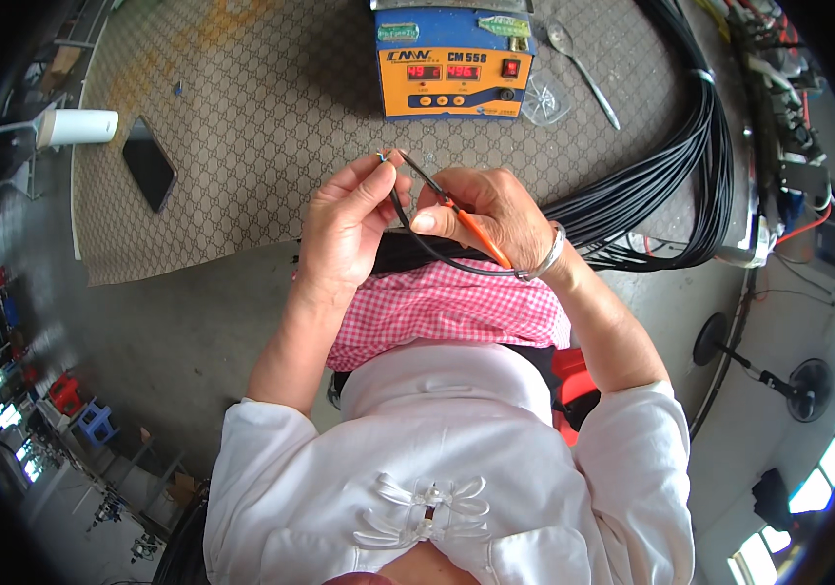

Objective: Assembling and testing electronic cables at a workstation.

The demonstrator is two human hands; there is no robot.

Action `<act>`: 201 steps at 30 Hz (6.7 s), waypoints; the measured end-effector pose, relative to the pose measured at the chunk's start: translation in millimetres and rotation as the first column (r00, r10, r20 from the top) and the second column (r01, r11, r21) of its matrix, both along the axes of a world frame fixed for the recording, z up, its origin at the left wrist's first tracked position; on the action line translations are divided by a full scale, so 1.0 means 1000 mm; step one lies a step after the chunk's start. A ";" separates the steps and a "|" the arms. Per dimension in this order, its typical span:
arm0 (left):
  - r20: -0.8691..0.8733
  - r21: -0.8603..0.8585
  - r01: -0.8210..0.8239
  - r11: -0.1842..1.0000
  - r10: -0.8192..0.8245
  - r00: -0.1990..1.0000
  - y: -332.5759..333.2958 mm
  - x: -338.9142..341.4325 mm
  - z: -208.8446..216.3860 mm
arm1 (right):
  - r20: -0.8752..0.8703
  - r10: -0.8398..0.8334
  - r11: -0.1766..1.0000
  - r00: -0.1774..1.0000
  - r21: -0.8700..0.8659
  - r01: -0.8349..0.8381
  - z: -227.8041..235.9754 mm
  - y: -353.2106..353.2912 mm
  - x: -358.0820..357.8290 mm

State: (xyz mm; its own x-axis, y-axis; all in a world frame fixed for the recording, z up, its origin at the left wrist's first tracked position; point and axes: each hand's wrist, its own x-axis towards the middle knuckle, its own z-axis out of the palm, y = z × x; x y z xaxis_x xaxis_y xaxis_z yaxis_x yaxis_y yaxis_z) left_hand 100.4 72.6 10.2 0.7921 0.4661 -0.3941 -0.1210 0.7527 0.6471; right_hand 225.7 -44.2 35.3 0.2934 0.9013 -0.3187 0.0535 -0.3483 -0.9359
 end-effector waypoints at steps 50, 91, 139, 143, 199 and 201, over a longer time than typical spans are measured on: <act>0.048 0.167 -0.096 0.981 0.089 0.995 -0.018 0.005 0.022 | 0.352 0.056 0.975 0.934 0.180 -0.126 -0.018 -0.015 0.004; -0.151 0.980 0.122 -0.156 -0.185 0.971 -0.116 0.108 0.004 | -0.665 -0.599 0.553 0.446 0.059 0.831 0.011 -0.165 0.256; -0.169 0.196 0.524 0.829 -0.498 0.851 -0.064 -0.098 -0.003 | 0.565 0.120 0.992 0.816 -0.095 -0.080 0.057 -0.162 0.024; -0.135 0.162 0.536 0.828 -0.520 0.844 -0.053 -0.110 -0.013 | 0.631 0.181 0.982 0.754 -0.078 -0.170 0.049 -0.153 0.026; 0.185 0.210 -0.044 0.977 0.004 0.983 -0.095 -0.059 0.030 | -0.031 -0.239 0.959 0.971 0.150 0.241 0.046 -0.096 -0.060; 0.204 0.227 0.001 0.974 -0.049 0.978 -0.093 -0.057 0.041 | -0.160 -0.184 0.963 0.970 0.170 0.211 0.035 -0.099 -0.054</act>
